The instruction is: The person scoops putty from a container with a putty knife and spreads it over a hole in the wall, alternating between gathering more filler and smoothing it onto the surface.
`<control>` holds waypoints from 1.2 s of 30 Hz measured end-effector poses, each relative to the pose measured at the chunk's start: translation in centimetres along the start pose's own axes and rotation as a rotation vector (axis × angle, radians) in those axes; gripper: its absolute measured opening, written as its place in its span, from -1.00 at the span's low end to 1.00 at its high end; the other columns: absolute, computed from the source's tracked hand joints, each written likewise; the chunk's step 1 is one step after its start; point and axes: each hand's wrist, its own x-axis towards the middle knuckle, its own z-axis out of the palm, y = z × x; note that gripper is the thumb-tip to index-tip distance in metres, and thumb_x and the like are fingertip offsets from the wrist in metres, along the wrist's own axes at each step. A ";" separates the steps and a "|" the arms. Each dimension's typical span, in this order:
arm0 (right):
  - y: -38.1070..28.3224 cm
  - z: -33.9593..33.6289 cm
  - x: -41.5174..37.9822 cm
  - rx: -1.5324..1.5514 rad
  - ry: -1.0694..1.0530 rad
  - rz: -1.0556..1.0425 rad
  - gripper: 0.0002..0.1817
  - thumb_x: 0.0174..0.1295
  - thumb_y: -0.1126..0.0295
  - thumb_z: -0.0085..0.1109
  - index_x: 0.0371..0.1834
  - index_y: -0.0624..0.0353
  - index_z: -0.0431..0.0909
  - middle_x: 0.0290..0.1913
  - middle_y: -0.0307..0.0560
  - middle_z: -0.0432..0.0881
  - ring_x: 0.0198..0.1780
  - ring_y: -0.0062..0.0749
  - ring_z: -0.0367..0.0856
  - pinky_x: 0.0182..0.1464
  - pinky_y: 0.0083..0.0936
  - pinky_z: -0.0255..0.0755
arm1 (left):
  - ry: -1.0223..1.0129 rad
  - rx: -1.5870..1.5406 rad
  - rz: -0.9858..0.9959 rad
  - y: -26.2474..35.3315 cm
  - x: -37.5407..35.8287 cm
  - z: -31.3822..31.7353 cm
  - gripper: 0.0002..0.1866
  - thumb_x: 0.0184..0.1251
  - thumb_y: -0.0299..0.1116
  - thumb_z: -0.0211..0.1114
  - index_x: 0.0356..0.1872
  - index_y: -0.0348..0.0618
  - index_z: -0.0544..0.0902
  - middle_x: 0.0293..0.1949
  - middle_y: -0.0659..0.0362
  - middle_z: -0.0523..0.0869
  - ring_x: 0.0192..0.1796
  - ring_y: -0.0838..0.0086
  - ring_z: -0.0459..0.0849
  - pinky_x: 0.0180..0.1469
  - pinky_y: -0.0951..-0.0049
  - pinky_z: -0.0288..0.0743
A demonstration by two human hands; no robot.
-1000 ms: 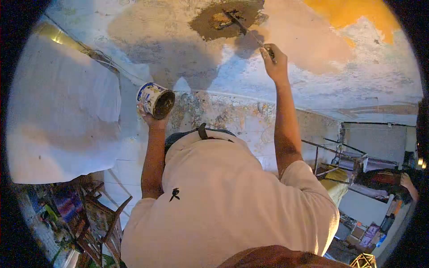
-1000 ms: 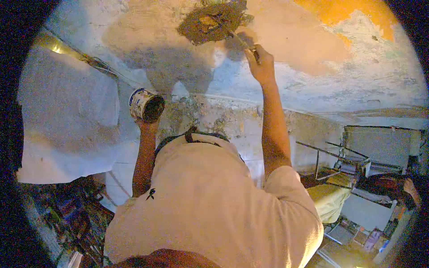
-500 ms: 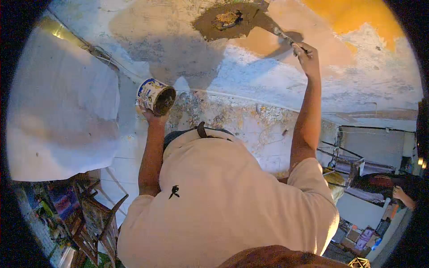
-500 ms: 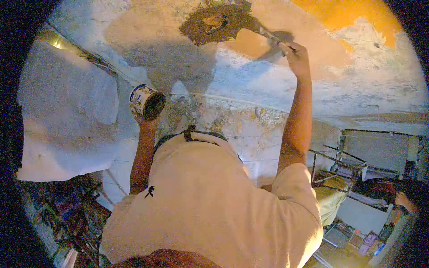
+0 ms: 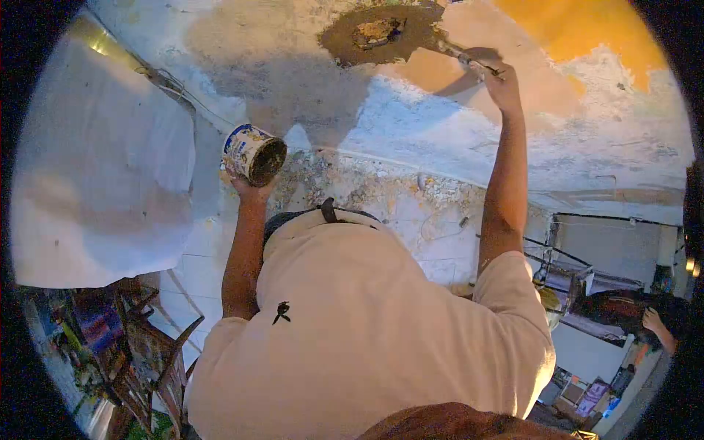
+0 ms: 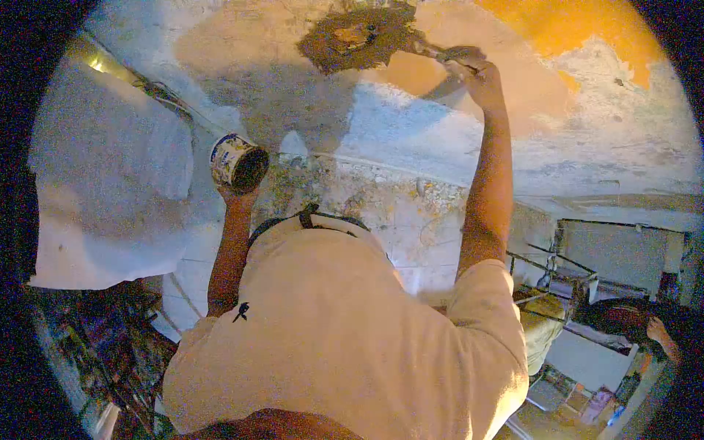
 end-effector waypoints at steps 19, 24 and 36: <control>-0.2 0.7 0.5 -0.056 -0.038 -0.007 -0.79 0.26 0.36 0.34 -0.19 0.32 0.72 -0.42 -0.29 0.64 -0.36 -0.67 0.47 -0.32 -0.64 0.36 | -0.060 0.046 0.022 0.1 0.2 -0.9 -0.29 0.27 0.26 0.16 0.33 0.05 0.47 0.27 0.06 0.57 0.30 0.03 0.51 0.35 -0.16 0.36; -2.0 -1.4 1.5 -0.312 0.041 -0.090 -0.79 0.25 0.37 0.35 -0.14 0.28 0.74 -0.39 -0.25 0.69 -0.36 -0.65 0.51 -0.27 -0.61 0.43 | -0.058 0.064 0.051 -0.2 0.3 -0.8 -0.29 0.23 0.24 0.22 0.30 0.03 0.50 0.26 0.07 0.59 0.28 0.03 0.53 0.33 -0.15 0.39; -2.1 -2.6 0.9 -0.173 0.128 0.030 -0.79 0.20 0.33 0.40 -0.20 0.23 0.76 -0.47 -0.29 0.62 -0.46 -0.66 0.44 -0.42 -0.64 0.28 | 0.029 0.086 0.082 -0.2 0.4 -1.0 -0.31 0.25 0.26 0.16 0.31 0.09 0.49 0.28 0.08 0.56 0.29 0.04 0.52 0.34 -0.14 0.37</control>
